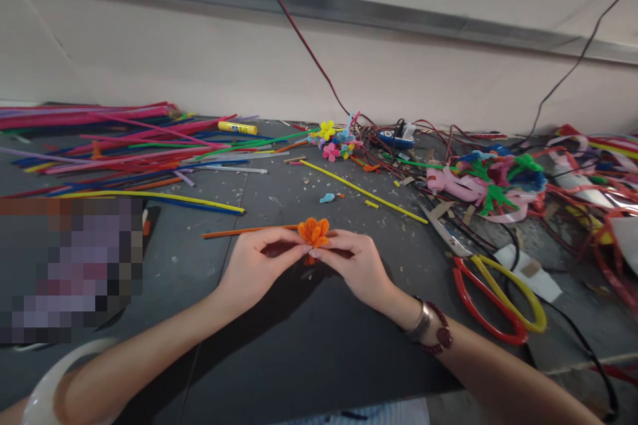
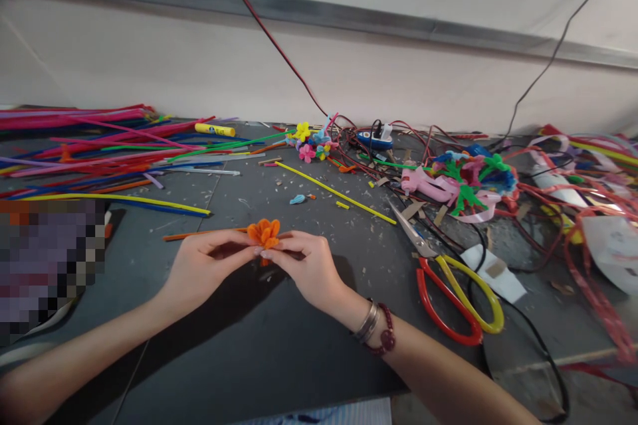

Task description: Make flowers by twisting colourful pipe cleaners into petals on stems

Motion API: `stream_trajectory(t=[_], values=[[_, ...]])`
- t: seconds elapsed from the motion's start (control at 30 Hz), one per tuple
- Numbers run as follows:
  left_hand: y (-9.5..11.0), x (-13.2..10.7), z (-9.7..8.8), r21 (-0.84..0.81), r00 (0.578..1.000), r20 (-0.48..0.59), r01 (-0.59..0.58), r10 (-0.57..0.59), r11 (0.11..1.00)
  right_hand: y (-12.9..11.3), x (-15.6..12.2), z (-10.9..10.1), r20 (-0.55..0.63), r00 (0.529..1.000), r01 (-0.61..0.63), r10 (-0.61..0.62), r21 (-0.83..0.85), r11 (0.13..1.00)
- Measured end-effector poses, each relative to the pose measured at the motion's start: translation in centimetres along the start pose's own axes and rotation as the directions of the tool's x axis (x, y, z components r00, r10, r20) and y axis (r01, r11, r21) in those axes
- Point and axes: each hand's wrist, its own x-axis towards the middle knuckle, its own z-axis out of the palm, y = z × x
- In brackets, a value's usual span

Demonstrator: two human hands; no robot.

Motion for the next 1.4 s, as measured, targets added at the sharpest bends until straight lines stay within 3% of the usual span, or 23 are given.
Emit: stream_trajectory(t=[0.13, 0.27, 0.4, 0.53, 0.73, 1.0, 1.4], values=[[-0.2, 0.0, 0.0, -0.002, 1.000, 0.016, -0.027, 0.027, 1.000, 0.1, 0.1, -0.2, 0.005, 1.000, -0.017, 0.017, 0.046, 0.999], [-0.5, -0.1, -0.1, 0.122, 0.993, 0.018, -0.122, 0.121, 0.985, 0.2, 0.2, 0.0, -0.025, 0.998, -0.063, 0.065, 0.065, 0.996], [-0.6, -0.3, -0.1, 0.239, 0.965, 0.039, -0.260, 0.258, 0.936, 0.3, 0.2, 0.2, -0.069, 0.993, -0.093, 0.099, 0.089, 0.992], [-0.5, -0.3, 0.0, 0.273, 0.935, 0.060, -0.353, 0.351, 0.895, 0.5, 0.1, 0.3, -0.078, 0.995, -0.050, 0.054, 0.059, 0.997], [-0.1, -0.2, -0.5, 0.125, 0.977, 0.015, -0.213, 0.213, 0.969, 0.7, -0.3, 0.1, -0.044, 0.996, 0.067, -0.078, -0.222, 0.973], [0.5, 0.0, -0.6, 0.255, 0.948, 0.018, -0.311, 0.317, 0.916, 0.6, -0.5, 0.0, 0.045, 0.974, 0.221, -0.223, -0.418, 0.881], [0.4, -0.3, -0.5, 0.312, 0.939, -0.038, -0.314, 0.342, 0.896, 0.8, -0.5, 0.3, 0.040, 0.987, 0.159, -0.156, -0.389, 0.907]])
